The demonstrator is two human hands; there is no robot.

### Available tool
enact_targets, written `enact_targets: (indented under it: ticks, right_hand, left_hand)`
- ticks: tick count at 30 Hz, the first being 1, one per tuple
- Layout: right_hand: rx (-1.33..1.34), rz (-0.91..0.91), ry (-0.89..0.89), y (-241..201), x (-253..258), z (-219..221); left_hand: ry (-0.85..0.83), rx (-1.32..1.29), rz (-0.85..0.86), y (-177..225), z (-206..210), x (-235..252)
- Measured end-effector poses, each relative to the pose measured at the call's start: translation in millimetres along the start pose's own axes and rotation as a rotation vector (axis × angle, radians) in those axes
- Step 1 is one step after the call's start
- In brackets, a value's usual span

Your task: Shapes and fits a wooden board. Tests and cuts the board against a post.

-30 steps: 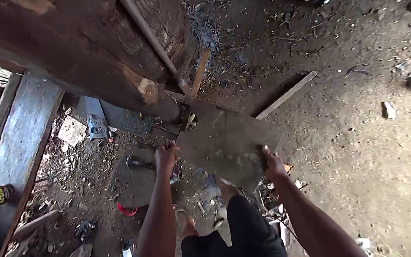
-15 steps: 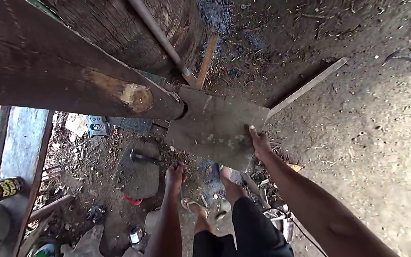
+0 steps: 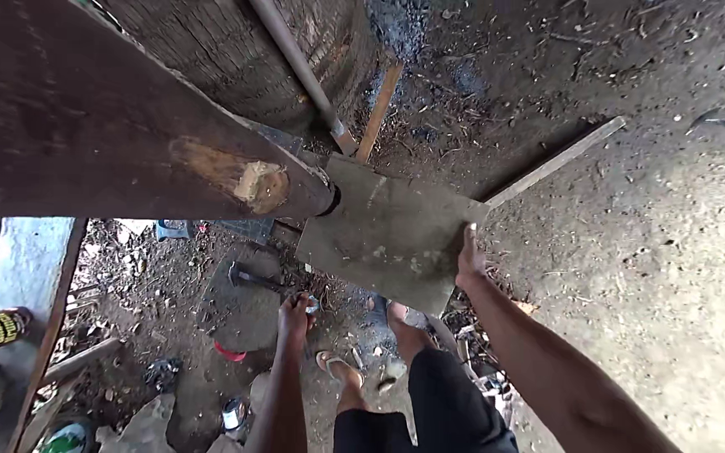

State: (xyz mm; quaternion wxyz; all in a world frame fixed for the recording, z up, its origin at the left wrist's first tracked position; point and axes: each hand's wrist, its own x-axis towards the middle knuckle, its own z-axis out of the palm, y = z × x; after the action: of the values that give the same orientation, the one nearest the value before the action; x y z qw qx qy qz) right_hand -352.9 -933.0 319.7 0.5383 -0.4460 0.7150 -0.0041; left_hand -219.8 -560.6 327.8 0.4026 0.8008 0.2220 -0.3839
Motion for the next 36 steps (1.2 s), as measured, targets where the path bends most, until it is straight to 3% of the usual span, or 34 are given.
enact_targets:
  ticks: [7,13,18,23,29,36]
  right_hand:
    - [-0.124,-0.020,-0.023,29.6,36.4,0.8]
    - [-0.183,-0.259,-0.209,51.2,42.8,-28.3]
    - [-0.374,-0.162,-0.348,79.1,8.2,-39.0]
    - [-0.651,-0.148,-0.344,76.9,-6.3,-32.8]
    - [-0.710,-0.151,-0.356,72.8,-4.0,-31.3]
    - [-0.732,-0.112,-0.403,62.1,-8.1,-38.1]
  left_hand:
    - [-0.085,0.117,0.050,22.3,41.9,-10.4]
    - [-0.072,0.108,0.008,7.0,38.2,-23.2]
    - [-0.059,-0.083,-0.038,13.5,59.4,-16.3]
    - [-0.014,-0.297,-0.058,42.7,84.3,9.9]
    - [0.078,-0.278,-0.073,42.1,92.5,22.9]
    - [0.025,-0.097,-0.102,49.0,80.9,19.8]
